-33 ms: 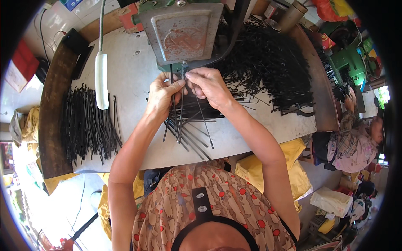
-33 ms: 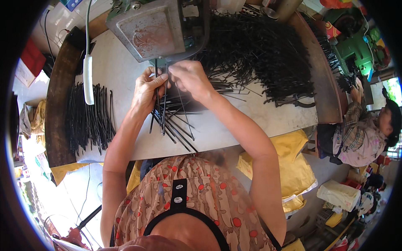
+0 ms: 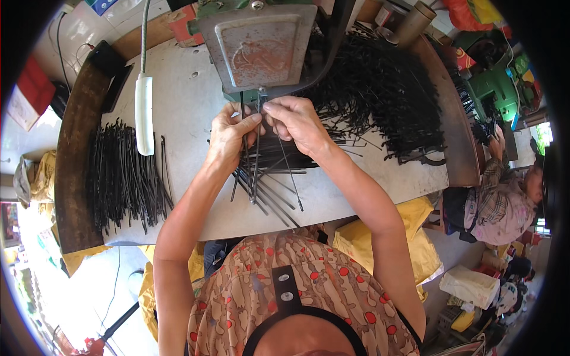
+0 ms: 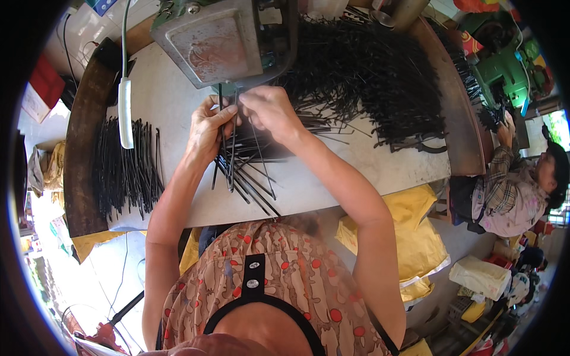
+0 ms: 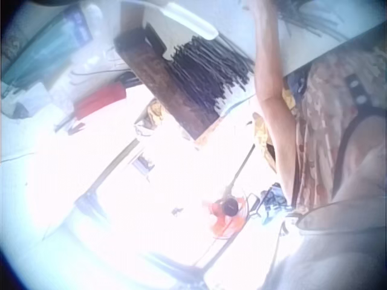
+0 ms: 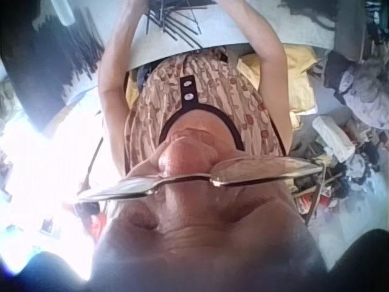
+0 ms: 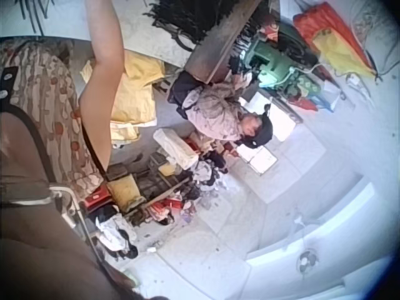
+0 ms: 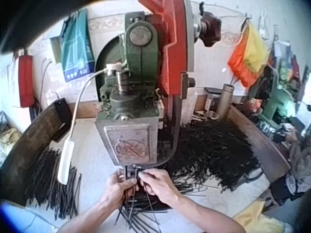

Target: The person processes small black rods by hand, inserting them into an industrial machine fixture.

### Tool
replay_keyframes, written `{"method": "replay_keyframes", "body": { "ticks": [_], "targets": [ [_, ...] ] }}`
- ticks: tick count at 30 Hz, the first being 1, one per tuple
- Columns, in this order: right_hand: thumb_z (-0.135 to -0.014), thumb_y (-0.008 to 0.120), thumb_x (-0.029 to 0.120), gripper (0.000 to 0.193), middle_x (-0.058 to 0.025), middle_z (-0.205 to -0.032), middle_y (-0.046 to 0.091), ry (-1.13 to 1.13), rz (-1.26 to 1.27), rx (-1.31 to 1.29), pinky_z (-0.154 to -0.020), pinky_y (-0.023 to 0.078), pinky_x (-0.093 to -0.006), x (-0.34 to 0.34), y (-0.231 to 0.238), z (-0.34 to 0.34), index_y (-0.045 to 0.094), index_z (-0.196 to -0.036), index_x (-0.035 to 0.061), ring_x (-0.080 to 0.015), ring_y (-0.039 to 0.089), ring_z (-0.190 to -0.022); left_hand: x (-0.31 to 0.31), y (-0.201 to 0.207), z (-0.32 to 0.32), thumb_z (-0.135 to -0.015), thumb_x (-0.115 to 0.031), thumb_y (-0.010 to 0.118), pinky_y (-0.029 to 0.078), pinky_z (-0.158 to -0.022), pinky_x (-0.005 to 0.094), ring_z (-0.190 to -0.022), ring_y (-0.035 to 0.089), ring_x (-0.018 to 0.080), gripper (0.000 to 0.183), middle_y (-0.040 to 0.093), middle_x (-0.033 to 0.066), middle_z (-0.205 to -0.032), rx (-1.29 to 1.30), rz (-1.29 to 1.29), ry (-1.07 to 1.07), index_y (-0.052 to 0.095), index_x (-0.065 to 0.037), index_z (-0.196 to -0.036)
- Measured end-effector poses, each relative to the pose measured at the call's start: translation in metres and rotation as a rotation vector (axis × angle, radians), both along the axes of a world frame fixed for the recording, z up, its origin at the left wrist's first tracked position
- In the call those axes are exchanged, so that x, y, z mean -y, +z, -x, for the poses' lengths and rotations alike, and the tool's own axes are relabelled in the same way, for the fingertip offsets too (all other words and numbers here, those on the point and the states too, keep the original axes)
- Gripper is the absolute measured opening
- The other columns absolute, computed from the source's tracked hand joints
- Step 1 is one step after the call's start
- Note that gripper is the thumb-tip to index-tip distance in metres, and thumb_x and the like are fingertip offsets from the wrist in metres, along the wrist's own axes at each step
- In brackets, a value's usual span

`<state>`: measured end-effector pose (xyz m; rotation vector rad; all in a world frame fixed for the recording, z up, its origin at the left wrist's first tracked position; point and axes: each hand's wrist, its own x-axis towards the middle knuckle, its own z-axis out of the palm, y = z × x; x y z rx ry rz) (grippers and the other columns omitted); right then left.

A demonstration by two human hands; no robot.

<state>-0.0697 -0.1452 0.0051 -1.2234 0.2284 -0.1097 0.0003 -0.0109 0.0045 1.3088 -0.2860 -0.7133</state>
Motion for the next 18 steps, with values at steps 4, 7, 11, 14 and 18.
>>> {"method": "replay_keyframes", "body": {
  "ticks": [4,7,11,14,18],
  "targets": [
    [-0.085,0.052,0.011,0.017,-0.0023,-0.059,0.049,-0.043,-0.011,-0.026,-0.036,0.028,-0.0163,-0.0028,0.0007,-0.0006,0.054,-0.073,-0.0016,-0.003,0.039,-0.045,-0.0008,0.0021,-0.0022,-0.075,-0.001,0.061,0.032,-0.04,0.0186,-0.043,0.043,0.0093,0.021,0.057,0.0105,-0.062,-0.002,-0.01,0.018,0.043,-0.003,-0.086],
    [-0.085,0.051,0.011,0.017,-0.0027,-0.059,0.049,-0.041,0.01,-0.021,-0.036,0.028,-0.0164,-0.0023,-0.0023,-0.0021,0.054,-0.073,-0.0017,-0.0032,0.039,-0.045,0.0019,0.0012,-0.0009,-0.075,-0.001,0.061,0.032,-0.04,0.0187,-0.045,0.045,0.0098,0.021,0.056,0.0104,-0.062,-0.006,0.033,0.025,0.043,-0.002,-0.085],
    [-0.082,0.051,0.011,0.018,-0.0073,-0.059,0.053,-0.062,0.038,-0.037,-0.035,0.028,-0.0196,-0.0024,-0.0039,-0.0055,0.054,-0.072,-0.003,-0.0067,0.04,-0.042,0.0081,-0.005,-0.001,-0.075,0.0,0.061,0.031,-0.04,0.0185,-0.042,0.041,0.0082,0.02,0.055,0.0102,-0.063,-0.009,0.046,0.059,0.043,-0.004,-0.086],
    [-0.085,0.051,0.011,0.019,-0.006,-0.061,0.053,-0.062,0.05,-0.054,-0.035,0.027,-0.0176,-0.005,-0.0033,-0.0048,0.055,-0.071,-0.0013,-0.0039,0.039,-0.043,0.0073,-0.0072,-0.0008,-0.076,-0.001,0.06,0.03,-0.039,0.0188,-0.042,0.041,0.0083,0.02,0.055,0.01,-0.063,-0.003,0.068,0.06,0.043,-0.004,-0.085],
    [-0.085,0.051,0.012,0.019,-0.0059,-0.06,0.053,-0.052,0.087,-0.034,-0.035,0.027,-0.018,-0.0051,-0.0053,-0.0061,0.055,-0.072,-0.0013,-0.0042,0.039,-0.042,0.0042,-0.0065,-0.0032,-0.074,-0.001,0.061,0.033,-0.041,0.0197,-0.05,0.049,0.0113,0.021,0.056,0.0096,-0.064,0.003,0.054,0.035,0.043,-0.002,-0.084]
  ]
}}
